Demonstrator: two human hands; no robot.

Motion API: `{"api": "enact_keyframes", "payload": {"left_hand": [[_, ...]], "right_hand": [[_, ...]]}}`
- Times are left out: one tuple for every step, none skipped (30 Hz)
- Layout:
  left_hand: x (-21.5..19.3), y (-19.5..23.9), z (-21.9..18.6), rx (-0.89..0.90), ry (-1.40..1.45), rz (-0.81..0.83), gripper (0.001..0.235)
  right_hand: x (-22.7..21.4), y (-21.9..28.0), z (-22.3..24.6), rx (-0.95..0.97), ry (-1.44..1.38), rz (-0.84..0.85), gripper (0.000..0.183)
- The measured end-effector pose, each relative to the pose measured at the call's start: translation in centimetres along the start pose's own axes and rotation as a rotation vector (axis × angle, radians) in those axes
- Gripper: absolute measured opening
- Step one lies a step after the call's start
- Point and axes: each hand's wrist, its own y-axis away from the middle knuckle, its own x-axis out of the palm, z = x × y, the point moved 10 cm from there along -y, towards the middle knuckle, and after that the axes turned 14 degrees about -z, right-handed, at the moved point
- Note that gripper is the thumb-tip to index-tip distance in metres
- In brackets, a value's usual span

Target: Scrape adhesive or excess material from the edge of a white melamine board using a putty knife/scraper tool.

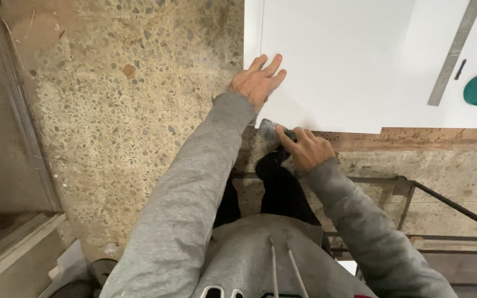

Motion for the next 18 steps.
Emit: {"api": "enact_keyframes", "payload": {"left_hand": [[-0.1,0.0,0.0,-0.01,-0.002,-0.01,0.072],[-0.2,0.1,0.2,-0.021,-0.007,-0.019,0.071],[-0.1,0.2,0.3,-0.02,-0.011,-0.018,0.071],[-0.1,0.2,0.3,-0.027,-0.015,-0.021,0.071],[0.0,0.2,0.3,-0.033,-0.018,-0.024,0.071],[0.2,0.3,0.2,-0.032,-0.014,-0.023,0.071],[0.2,0.2,0.0,-0.023,-0.008,-0.039,0.069],[-0.1,0.1,0.2,-0.013,-0.008,-0.056,0.067],[-0.3,0.2,0.2,-0.011,-0.01,-0.055,0.067],[-0.4,0.3,0.1,-0.013,-0.005,-0.069,0.066],[-0.6,0.4,0.0,-0.014,-0.001,-0.083,0.065],[-0.2,0.3,0.3,-0.016,-0.003,-0.085,0.065],[0.2,0.2,0.6,-0.017,-0.02,-0.096,0.066],[0.7,0.3,0.6,-0.017,-0.029,-0.103,0.067],[0.2,0.4,0.2,-0.019,-0.025,-0.101,0.067],[-0.1,0.2,0.1,-0.023,-0.024,-0.055,0.072],[-0.4,0.0,0.0,-0.028,-0.024,-0.01,0.077],[0.1,0.0,0.1,-0.024,-0.027,-0.009,0.077]], "right_hand": [[-0.2,0.0,-0.1,0.001,0.015,0.021,0.062],[-0.4,-0.2,-0.1,0.003,0.027,0.04,0.062],[-0.2,-0.3,0.0,0.004,0.025,0.037,0.062],[0.0,-0.3,0.0,0.016,0.02,0.047,0.062],[0.2,-0.3,-0.1,0.027,0.014,0.057,0.063],[0.6,0.2,-0.1,0.029,0.015,0.061,0.063],[1.0,0.6,-0.1,0.02,0.028,0.07,0.063],[1.5,0.7,-0.1,0.011,0.04,0.073,0.063],[1.0,0.9,-0.4,0.013,0.04,0.071,0.063],[0.8,1.4,-0.9,0.02,0.055,0.098,0.062],[0.5,1.8,-1.4,0.027,0.07,0.126,0.062],[0.1,1.2,-1.1,0.024,0.069,0.123,0.062],[-0.3,0.6,-1.0,0.044,0.055,0.118,0.064],[-1.0,0.4,-0.9,0.067,0.041,0.12,0.065],[-0.2,0.7,-0.7,0.067,0.04,0.125,0.065],[0.5,0.8,-0.5,0.054,0.058,0.117,0.065],[1.2,0.8,-0.4,0.041,0.076,0.109,0.065],[1.0,1.2,-0.8,0.045,0.075,0.105,0.065]]}}
